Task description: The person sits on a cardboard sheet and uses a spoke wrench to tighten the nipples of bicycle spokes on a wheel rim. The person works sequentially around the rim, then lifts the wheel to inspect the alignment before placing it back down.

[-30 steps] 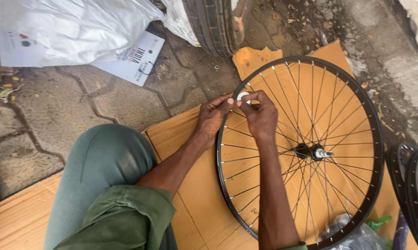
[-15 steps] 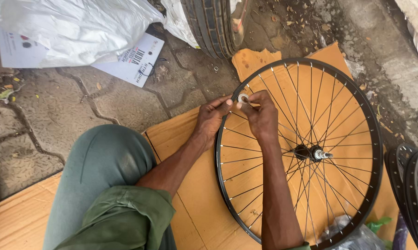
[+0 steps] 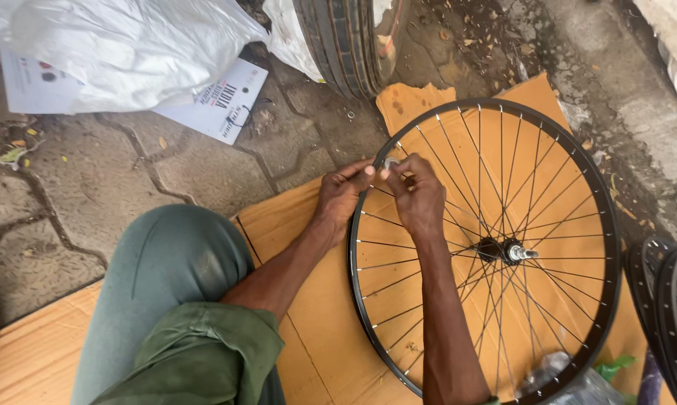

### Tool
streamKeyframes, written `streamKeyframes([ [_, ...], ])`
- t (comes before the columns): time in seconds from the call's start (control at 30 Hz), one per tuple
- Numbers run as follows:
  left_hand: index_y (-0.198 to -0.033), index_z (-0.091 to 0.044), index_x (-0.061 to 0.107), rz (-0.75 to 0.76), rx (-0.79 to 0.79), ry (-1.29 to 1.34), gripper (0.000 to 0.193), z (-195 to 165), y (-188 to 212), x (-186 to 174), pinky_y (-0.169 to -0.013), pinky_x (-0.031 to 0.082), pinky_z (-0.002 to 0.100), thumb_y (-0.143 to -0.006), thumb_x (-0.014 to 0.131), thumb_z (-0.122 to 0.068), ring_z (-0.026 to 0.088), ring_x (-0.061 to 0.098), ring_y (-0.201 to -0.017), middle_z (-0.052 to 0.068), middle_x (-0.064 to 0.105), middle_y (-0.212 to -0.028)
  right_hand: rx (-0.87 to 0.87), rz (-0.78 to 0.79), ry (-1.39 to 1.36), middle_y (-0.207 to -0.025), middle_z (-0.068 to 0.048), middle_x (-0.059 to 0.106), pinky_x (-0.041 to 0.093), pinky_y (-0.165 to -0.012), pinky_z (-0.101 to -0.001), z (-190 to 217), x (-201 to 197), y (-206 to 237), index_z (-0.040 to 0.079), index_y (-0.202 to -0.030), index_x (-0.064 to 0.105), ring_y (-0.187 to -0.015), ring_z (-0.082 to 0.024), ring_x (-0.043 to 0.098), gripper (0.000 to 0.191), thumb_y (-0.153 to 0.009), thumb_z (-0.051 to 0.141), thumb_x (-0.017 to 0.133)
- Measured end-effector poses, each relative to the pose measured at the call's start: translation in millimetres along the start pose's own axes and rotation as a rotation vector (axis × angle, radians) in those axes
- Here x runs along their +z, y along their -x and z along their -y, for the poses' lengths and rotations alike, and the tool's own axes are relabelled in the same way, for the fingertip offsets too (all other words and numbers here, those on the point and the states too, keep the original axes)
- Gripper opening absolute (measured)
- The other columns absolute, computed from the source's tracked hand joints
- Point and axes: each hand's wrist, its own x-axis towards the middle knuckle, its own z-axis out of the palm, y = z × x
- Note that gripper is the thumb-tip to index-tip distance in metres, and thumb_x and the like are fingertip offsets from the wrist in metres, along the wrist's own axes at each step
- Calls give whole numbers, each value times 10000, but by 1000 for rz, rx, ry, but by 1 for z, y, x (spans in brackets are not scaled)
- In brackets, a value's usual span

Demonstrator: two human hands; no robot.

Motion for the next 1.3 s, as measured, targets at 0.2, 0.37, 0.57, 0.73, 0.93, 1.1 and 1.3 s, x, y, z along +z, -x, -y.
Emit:
streamKeyframes([
  [0.2, -1188, -73, 776, 12, 2, 54, 289, 3, -4, 0, -718, 507, 252, -932, 747, -204, 67, 592, -787, -37, 715, -922, -117, -39, 489, -954, -83, 544, 442, -651, -496, 15, 10, 2, 84, -877, 651, -833, -278, 641, 185, -812, 84, 824],
  [0.37, -1227, -97, 770, 14, -36, 5, 304, -4, 0, 4, -716, 491, 245, -942, 744, -202, 64, 559, -783, -48, 703, -932, -246, -168, 325, -1005, -120, 559, 485, -806, -452, 13, -1, 16, 35, -957, 612, -930, -306, 606, 215, -830, 11, 784],
  [0.57, -1246, -124, 752, 0, -74, -48, 323, -13, 6, 8, -748, 526, 229, -942, 715, -228, 48, 603, -809, -52, 740, -988, 92, -143, -392, -1035, -78, 628, 508, -854, -394, 66, -21, 119, 56, -1043, 609, -936, -232, 590, 203, -941, 133, 767],
  [0.73, -1241, -105, 749, 20, -49, 31, 312, -7, 0, 5, -744, 528, 230, -945, 734, -204, 45, 608, -818, -55, 723, -989, 437, -44, -710, -1028, -82, 630, 508, -841, -384, 89, 4, 232, 52, -1043, 617, -926, -229, 590, 190, -945, 129, 759],
  [0.93, -1218, -103, 761, 29, -53, 23, 300, -5, 0, 5, -660, 486, 212, -939, 732, -209, 39, 555, -748, -72, 703, -904, 584, 47, -711, -1019, -87, 633, 508, -824, -372, 40, 21, 256, 46, -1043, 626, -915, -226, 590, 174, -949, 123, 751],
  [1.1, -1194, -104, 781, 6, -34, -9, 283, -9, 3, 8, -621, 453, 221, -932, 750, -206, 49, 503, -702, -70, 669, -859, 611, 89, -684, -1012, -92, 635, 508, -810, -361, 43, 24, 291, 42, -1043, 633, -905, -223, 591, 162, -953, 118, 743],
  [1.3, -1198, -118, 779, 24, -12, -29, 282, -9, 2, 8, -624, 444, 229, -937, 743, -218, 49, 504, -696, -67, 661, -846, 620, 123, -656, -1003, -97, 638, 508, -794, -349, 45, 24, 309, 36, -1043, 642, -894, -220, 591, 148, -957, 113, 735],
])
